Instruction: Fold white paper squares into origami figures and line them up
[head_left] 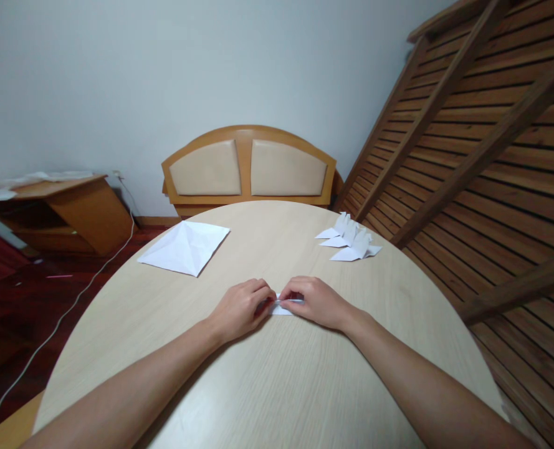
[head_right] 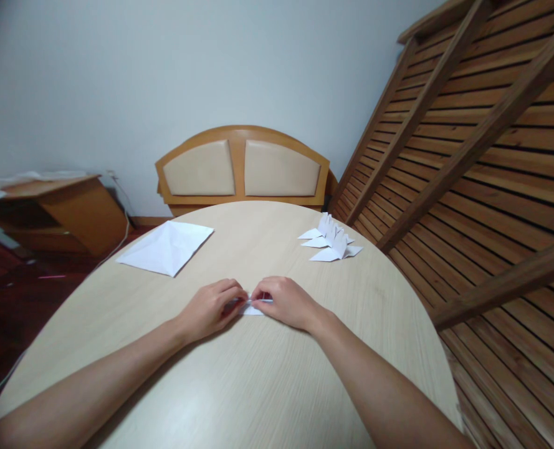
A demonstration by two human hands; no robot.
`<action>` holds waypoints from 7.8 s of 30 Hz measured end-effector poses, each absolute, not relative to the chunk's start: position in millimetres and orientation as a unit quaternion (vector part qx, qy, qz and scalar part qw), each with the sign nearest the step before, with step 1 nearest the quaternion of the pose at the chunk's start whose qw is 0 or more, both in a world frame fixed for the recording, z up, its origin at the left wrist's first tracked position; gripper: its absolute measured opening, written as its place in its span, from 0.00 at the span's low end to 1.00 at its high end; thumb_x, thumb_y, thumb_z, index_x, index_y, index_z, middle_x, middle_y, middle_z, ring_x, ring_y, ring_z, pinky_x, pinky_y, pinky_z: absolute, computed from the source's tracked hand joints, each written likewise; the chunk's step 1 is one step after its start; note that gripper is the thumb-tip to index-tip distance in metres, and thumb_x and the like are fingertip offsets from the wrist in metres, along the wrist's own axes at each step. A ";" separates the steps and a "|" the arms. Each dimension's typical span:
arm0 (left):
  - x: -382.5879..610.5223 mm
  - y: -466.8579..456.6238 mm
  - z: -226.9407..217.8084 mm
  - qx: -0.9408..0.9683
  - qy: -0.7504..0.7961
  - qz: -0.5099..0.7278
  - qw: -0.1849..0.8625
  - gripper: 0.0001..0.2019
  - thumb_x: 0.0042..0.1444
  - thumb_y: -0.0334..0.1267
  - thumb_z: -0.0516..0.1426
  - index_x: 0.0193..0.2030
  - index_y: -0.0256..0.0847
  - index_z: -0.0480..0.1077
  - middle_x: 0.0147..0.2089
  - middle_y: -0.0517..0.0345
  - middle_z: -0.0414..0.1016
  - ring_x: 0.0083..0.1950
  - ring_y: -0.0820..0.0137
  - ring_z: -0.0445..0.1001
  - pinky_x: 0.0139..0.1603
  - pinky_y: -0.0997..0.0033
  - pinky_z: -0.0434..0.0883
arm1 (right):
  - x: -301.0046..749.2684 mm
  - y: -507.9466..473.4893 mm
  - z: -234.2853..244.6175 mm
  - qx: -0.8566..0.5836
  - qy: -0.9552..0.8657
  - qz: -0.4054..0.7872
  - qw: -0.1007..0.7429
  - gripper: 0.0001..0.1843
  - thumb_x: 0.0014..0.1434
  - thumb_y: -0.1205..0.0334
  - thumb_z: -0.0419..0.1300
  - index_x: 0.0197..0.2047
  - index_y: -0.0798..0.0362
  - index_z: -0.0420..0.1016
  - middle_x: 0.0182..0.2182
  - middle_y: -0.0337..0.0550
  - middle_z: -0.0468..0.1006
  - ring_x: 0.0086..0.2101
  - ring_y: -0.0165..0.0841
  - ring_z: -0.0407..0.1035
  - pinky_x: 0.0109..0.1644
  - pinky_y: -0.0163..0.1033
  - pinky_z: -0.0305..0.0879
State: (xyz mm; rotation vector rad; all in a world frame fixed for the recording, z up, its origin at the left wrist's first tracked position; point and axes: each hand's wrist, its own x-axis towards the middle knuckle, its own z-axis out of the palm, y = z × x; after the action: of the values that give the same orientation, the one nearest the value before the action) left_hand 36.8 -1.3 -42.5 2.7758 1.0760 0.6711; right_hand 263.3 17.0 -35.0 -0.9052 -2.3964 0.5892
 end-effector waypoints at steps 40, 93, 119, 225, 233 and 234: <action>36.3 -0.7 -48.3 0.884 0.291 0.363 -0.053 0.10 0.65 0.27 0.53 0.51 0.38 0.70 0.49 0.48 0.77 0.43 0.66 0.79 0.40 0.68 0.77 | 260.3 19.2 -34.4 -0.413 -0.508 0.677 0.336 0.22 0.43 0.52 0.75 0.37 0.56 0.77 0.30 0.38 0.76 0.28 0.28 0.64 0.32 0.34 0.55; 38.3 -4.2 -42.7 0.908 0.323 0.257 0.070 0.13 0.63 0.33 0.54 0.52 0.41 0.71 0.59 0.48 0.75 0.55 0.60 0.77 0.56 0.55 0.75 | 261.6 23.2 -48.1 -0.461 -0.573 0.592 0.329 0.18 0.48 0.57 0.73 0.38 0.56 0.75 0.25 0.39 0.78 0.24 0.29 0.69 0.30 0.36 0.65; 40.0 1.6 -50.5 0.913 0.311 0.249 0.092 0.10 0.64 0.39 0.58 0.50 0.42 0.75 0.56 0.47 0.76 0.57 0.60 0.75 0.59 0.57 0.74 | 266.9 31.1 -46.8 -0.368 -0.902 0.189 0.122 0.40 0.59 0.59 0.58 0.73 0.49 0.54 0.72 0.46 0.55 0.71 0.48 0.39 0.73 0.60 0.34; 34.0 3.7 -55.0 0.873 0.384 0.275 0.124 0.19 0.64 0.36 0.56 0.62 0.43 0.64 0.76 0.40 0.46 0.65 0.54 0.68 0.62 0.50 0.71 | 261.7 27.0 -53.1 -0.356 -0.853 0.209 0.318 0.15 0.63 0.68 0.61 0.53 0.49 0.70 0.47 0.46 0.74 0.50 0.37 0.70 0.56 0.47 0.66; 34.2 5.8 -54.0 0.910 0.330 0.241 0.076 0.13 0.67 0.33 0.53 0.53 0.44 0.75 0.57 0.49 0.76 0.57 0.61 0.75 0.58 0.58 0.74 | 263.3 28.7 -50.6 -0.351 -0.882 0.163 0.268 0.11 0.67 0.63 0.58 0.49 0.49 0.79 0.47 0.47 0.78 0.50 0.39 0.69 0.57 0.48 0.66; 34.0 5.9 -54.1 0.912 0.330 0.232 0.076 0.13 0.68 0.34 0.52 0.54 0.44 0.75 0.57 0.50 0.76 0.57 0.62 0.76 0.58 0.58 0.74 | 265.1 28.5 -49.5 -0.347 -0.886 0.161 0.261 0.12 0.68 0.62 0.57 0.50 0.49 0.79 0.47 0.47 0.78 0.50 0.39 0.69 0.57 0.49 0.66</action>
State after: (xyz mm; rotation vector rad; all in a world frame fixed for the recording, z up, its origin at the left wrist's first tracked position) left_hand 34.0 5.9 -54.1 2.7346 0.9885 0.6954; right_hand 265.1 28.5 -49.5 -0.9397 -2.3996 0.4358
